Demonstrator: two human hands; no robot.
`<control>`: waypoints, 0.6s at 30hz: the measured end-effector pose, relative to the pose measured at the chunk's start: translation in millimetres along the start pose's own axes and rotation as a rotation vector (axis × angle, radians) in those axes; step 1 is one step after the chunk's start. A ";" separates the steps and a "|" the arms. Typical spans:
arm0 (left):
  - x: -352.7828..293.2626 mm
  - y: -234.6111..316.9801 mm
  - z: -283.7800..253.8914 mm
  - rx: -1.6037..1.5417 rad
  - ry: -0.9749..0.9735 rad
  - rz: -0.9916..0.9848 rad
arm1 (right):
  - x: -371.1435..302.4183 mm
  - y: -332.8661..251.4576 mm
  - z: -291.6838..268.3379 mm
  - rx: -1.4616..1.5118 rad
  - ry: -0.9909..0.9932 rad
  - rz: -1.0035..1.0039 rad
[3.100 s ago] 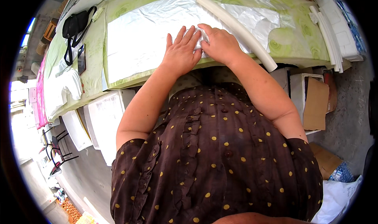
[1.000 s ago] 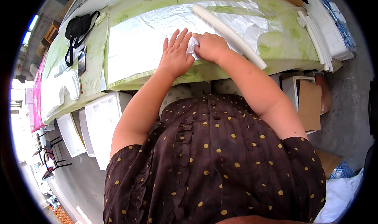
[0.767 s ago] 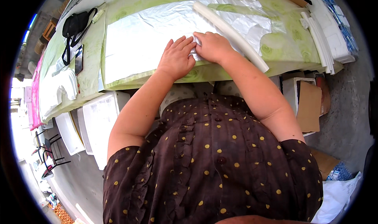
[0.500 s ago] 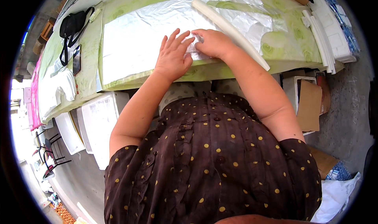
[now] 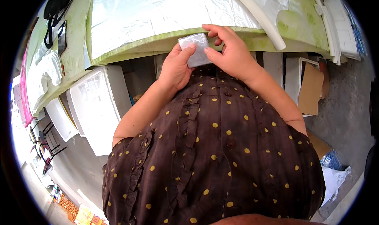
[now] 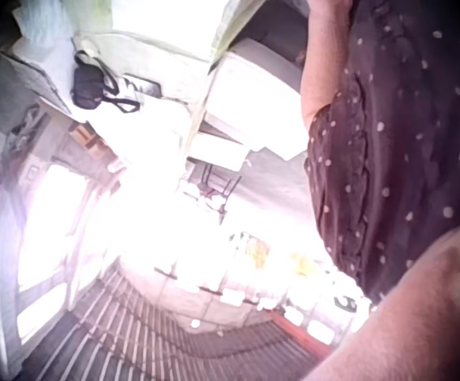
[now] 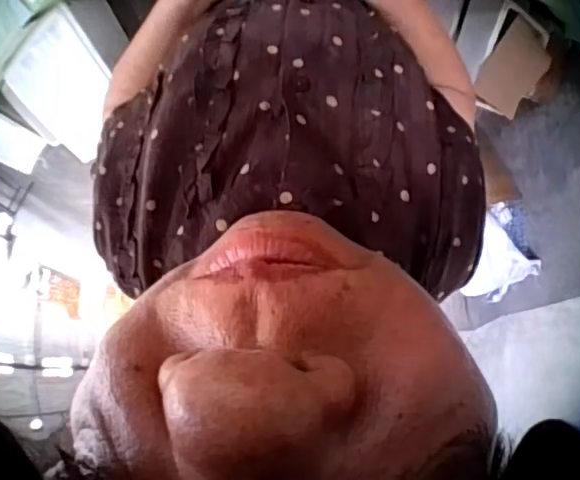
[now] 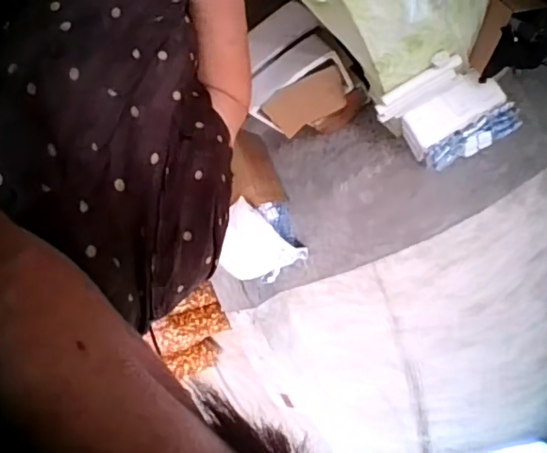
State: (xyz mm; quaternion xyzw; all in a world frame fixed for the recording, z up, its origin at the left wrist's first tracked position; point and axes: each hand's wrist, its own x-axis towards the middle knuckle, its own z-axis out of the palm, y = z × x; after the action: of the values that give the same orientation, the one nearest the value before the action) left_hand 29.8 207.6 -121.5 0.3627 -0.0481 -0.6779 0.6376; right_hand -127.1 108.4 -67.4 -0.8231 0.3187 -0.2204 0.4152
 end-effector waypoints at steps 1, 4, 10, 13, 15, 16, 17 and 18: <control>-3.0 0.3 2.1 0.014 0.003 0.004 | -1.6 -1.7 1.7 0.093 0.007 0.077; -7.7 1.3 2.7 0.065 -0.018 0.006 | 7.7 2.8 13.1 0.341 0.020 0.143; -17.5 1.9 -5.3 0.250 0.029 0.334 | 17.9 8.8 26.4 0.543 0.208 0.159; -15.7 -13.3 -23.8 0.318 -0.073 0.507 | 15.6 14.4 30.7 0.531 0.218 0.150; -16.2 -10.9 -31.1 0.395 -0.016 0.460 | 13.0 12.6 33.6 0.539 0.176 0.173; -22.1 -1.9 -27.3 0.357 0.029 0.432 | 12.2 8.5 34.3 0.563 0.171 0.179; -28.4 10.2 -25.6 0.315 0.074 0.404 | 12.1 4.6 35.1 0.586 0.165 0.188; -29.5 22.8 -39.6 0.392 0.099 0.493 | 10.4 4.9 34.1 0.620 0.148 0.155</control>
State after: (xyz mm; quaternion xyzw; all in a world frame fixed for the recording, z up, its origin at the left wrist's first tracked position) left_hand 68.4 245.7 -125.7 0.4888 -0.2331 -0.4622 0.7022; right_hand -100.1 117.3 -89.4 -0.6123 0.3276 -0.3340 0.6374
